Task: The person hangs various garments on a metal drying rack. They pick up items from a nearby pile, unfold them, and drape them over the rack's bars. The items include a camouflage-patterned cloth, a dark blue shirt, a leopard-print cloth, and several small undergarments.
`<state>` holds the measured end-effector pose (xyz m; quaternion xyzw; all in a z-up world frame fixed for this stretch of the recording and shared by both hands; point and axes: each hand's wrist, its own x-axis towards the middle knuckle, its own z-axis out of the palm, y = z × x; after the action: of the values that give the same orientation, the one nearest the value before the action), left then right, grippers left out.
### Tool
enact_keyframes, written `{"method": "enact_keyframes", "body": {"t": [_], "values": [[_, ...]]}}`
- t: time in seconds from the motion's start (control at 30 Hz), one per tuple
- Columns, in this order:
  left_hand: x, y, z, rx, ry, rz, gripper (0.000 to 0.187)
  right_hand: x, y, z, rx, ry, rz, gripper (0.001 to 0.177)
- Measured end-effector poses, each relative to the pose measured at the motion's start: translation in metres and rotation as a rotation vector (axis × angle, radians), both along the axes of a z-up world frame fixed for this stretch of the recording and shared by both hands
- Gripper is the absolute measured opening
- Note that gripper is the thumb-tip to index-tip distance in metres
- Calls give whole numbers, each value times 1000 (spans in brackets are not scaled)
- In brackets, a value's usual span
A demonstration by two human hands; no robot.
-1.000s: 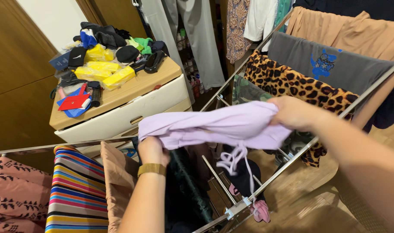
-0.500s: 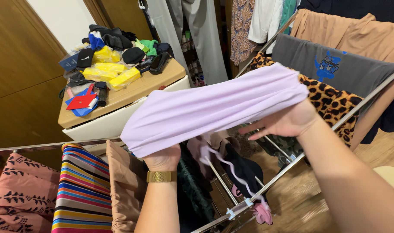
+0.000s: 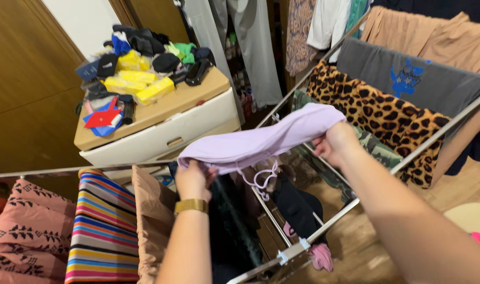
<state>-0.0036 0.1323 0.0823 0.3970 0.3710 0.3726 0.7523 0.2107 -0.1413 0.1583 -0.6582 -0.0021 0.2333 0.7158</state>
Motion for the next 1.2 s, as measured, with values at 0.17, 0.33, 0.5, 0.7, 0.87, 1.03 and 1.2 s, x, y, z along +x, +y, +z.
{"method": "enact_keyframes", "body": {"t": [0.17, 0.33, 0.5, 0.7, 0.87, 1.03, 1.2], "values": [[-32, 17, 9, 483, 206, 112, 17, 37, -7, -20, 213, -32, 114, 35], [-62, -10, 3, 1167, 367, 145, 41, 13, 1, -57, 193, -143, 154, 48], [-81, -77, -31, 1450, 956, -948, 65, -71, -10, -125, -1098, -932, 728, 38], [-86, -98, -46, 1363, 1077, -1028, 52, -130, -10, -146, -1483, -1194, 1079, 26], [-87, -95, -42, 1369, 1021, -894, 31, -126, 5, -146, -1086, -1047, 837, 71], [-97, -74, -33, 1224, 1068, -739, 25, -93, 32, -179, -968, -1184, 879, 93], [-112, -72, -33, 1587, 1214, -759, 20, -71, 45, -242, -545, -441, 916, 69]]}}
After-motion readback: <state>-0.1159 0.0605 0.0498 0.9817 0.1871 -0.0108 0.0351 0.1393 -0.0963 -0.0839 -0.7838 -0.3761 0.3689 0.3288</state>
